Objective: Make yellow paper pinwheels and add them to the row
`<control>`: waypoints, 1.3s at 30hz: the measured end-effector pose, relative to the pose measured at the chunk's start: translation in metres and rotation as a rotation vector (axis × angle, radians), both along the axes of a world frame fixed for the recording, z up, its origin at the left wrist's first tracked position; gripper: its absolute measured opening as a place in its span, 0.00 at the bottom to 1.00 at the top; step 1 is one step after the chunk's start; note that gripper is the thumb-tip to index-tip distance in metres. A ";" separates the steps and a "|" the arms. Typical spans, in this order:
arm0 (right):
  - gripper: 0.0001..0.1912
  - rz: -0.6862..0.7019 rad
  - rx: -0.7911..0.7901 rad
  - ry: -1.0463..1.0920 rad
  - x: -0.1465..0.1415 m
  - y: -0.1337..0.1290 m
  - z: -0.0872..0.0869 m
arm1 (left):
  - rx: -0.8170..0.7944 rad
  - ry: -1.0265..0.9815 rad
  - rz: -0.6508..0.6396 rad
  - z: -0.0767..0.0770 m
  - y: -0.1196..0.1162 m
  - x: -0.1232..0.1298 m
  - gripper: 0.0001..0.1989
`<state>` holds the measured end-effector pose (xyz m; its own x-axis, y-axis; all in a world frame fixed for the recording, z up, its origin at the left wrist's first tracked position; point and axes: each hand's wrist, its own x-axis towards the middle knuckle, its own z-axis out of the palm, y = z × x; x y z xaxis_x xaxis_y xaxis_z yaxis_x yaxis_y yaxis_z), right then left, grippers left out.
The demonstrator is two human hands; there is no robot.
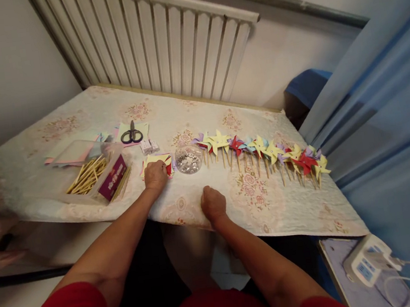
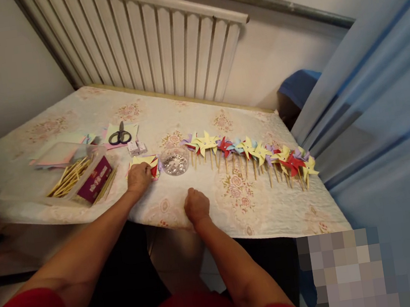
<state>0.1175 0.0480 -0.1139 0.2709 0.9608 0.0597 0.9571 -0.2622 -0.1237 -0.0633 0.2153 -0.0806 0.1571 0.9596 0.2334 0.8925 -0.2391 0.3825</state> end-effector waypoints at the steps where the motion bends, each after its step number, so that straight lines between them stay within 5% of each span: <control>1: 0.07 -0.001 0.001 0.000 0.000 0.000 0.000 | -0.001 -0.015 0.012 0.001 0.001 -0.001 0.14; 8: 0.08 -0.009 -0.009 0.000 -0.001 0.000 0.002 | -0.046 -0.144 0.177 0.012 0.012 -0.013 0.11; 15: 0.08 -0.010 -0.017 -0.006 -0.001 0.000 0.002 | -0.045 -0.365 0.293 0.039 0.014 -0.035 0.10; 21: 0.09 -0.010 -0.013 -0.016 -0.001 -0.001 0.003 | 0.059 -0.554 0.252 0.067 0.005 -0.047 0.08; 27: 0.10 0.040 0.090 0.050 0.005 -0.008 0.001 | -0.003 -0.685 0.148 0.094 -0.026 -0.040 0.06; 31: 0.11 0.106 0.147 0.132 0.024 -0.021 -0.002 | -0.070 -0.666 0.065 0.093 -0.050 -0.022 0.06; 39: 0.12 -0.055 0.204 0.043 0.100 -0.066 -0.011 | -0.075 -0.483 -0.043 0.064 -0.081 0.034 0.09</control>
<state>0.2177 -0.0184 -0.1253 0.3286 0.9138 0.2388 0.9349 -0.2789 -0.2195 -0.0291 0.1341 -0.0164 0.0874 0.9716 0.2198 0.5986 -0.2276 0.7680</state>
